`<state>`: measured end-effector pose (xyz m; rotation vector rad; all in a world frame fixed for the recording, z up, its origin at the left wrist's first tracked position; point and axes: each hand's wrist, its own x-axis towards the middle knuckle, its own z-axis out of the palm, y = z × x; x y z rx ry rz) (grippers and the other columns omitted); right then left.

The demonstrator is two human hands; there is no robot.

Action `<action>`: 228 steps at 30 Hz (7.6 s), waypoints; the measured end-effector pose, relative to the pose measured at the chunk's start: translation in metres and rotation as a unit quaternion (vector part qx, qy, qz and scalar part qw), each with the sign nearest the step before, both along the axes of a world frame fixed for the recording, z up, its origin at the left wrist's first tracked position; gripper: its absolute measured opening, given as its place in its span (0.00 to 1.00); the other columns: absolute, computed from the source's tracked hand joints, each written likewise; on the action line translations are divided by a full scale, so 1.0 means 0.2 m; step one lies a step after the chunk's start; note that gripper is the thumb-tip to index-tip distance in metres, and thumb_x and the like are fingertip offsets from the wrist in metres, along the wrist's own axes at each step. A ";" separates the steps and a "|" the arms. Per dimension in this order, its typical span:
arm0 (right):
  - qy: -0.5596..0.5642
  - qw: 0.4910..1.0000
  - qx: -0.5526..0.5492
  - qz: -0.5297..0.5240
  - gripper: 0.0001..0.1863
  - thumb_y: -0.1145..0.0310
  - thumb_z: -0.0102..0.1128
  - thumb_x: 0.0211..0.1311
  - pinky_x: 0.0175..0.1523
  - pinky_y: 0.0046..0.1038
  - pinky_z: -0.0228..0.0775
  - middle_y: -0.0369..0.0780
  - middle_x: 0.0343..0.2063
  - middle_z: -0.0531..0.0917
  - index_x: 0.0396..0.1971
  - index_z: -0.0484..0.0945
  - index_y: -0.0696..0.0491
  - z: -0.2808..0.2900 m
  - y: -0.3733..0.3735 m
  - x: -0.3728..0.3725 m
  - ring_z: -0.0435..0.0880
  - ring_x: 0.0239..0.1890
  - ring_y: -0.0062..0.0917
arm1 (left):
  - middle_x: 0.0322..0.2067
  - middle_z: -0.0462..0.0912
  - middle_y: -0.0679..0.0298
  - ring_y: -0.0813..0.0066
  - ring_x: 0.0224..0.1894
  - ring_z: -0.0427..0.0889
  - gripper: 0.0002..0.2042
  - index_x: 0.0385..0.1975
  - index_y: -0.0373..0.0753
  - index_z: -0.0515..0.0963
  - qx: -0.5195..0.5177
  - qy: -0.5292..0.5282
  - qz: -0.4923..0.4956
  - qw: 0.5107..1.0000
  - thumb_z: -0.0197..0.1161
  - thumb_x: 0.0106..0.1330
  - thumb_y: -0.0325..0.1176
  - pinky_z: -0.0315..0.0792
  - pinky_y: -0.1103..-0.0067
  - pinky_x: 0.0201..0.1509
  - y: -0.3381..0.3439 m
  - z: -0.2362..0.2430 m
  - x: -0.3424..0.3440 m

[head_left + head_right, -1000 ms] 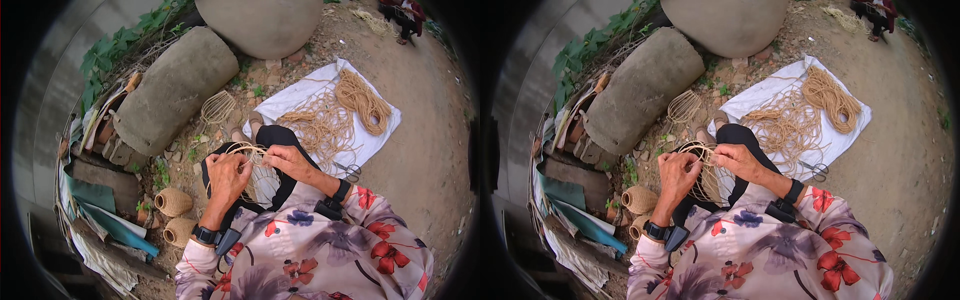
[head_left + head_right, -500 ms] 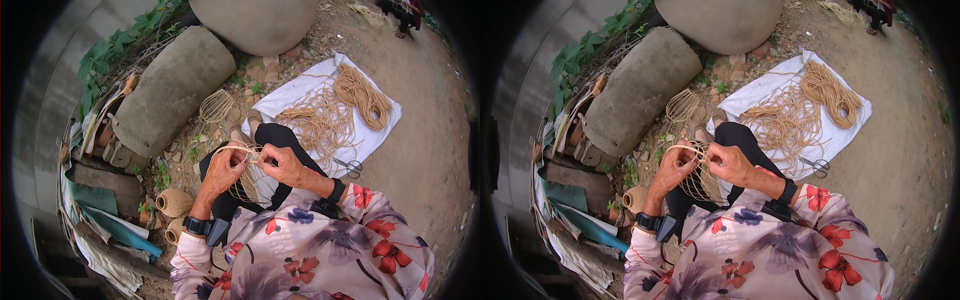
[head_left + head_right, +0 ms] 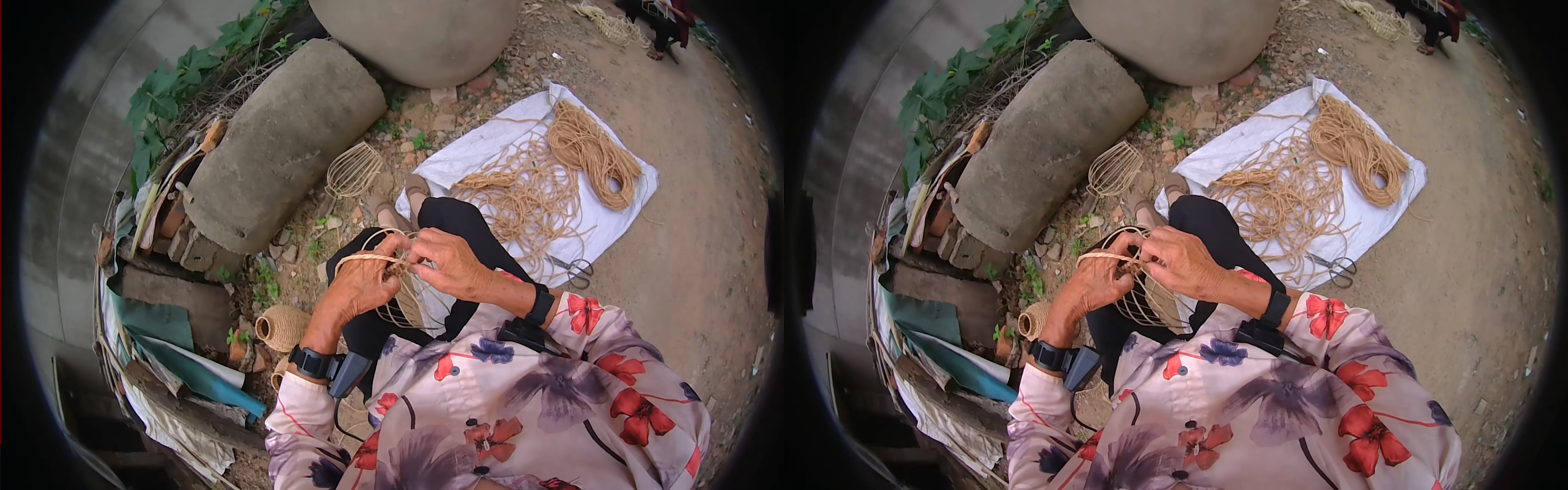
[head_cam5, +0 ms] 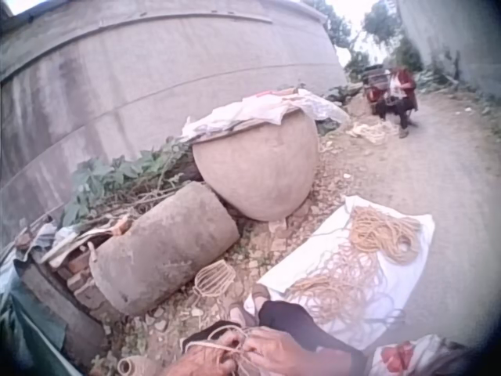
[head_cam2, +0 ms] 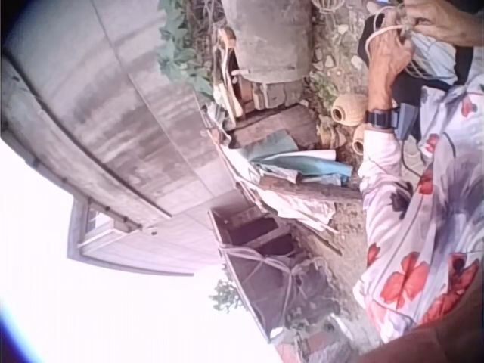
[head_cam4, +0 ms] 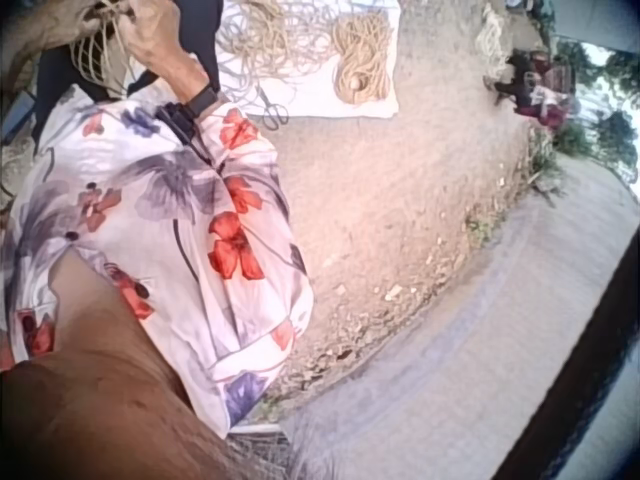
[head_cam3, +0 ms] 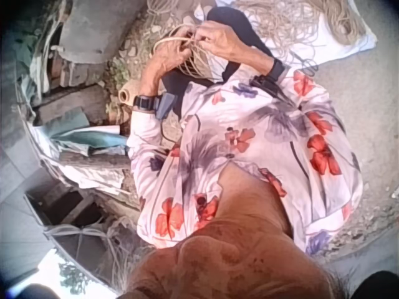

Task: Weaving thin bamboo strips to create a lantern or basket frame structure.

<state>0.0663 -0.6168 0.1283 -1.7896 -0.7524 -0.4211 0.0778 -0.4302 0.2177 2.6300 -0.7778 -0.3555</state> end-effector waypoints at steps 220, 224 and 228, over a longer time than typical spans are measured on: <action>-0.074 0.983 -0.131 -0.101 0.13 0.77 0.58 0.57 0.41 0.35 0.76 0.42 0.39 0.80 0.43 0.78 0.54 0.17 -0.23 -0.01 0.82 0.39 0.39 | 0.22 0.74 0.68 0.81 0.24 0.70 0.13 0.31 0.33 0.81 -0.337 0.005 0.091 0.937 0.59 0.69 0.38 0.64 0.81 0.29 -0.09 0.28 0.04; 0.090 0.923 -0.362 -0.094 0.17 0.75 0.59 0.56 0.41 0.36 0.75 0.42 0.45 0.77 0.47 0.76 0.53 0.16 -0.10 0.10 0.81 0.41 0.39 | 0.21 0.75 0.66 0.78 0.23 0.71 0.11 0.32 0.32 0.80 -0.339 -0.022 0.078 0.937 0.59 0.68 0.35 0.66 0.77 0.29 -0.09 0.31 0.02; -0.027 0.981 -0.143 -0.130 0.16 0.71 0.62 0.55 0.40 0.36 0.74 0.43 0.37 0.77 0.45 0.76 0.54 0.24 -0.08 -0.01 0.80 0.38 0.39 | 0.22 0.76 0.62 0.73 0.24 0.73 0.10 0.35 0.31 0.80 -0.297 -0.076 -0.013 0.952 0.61 0.66 0.34 0.66 0.76 0.29 -0.16 0.33 -0.02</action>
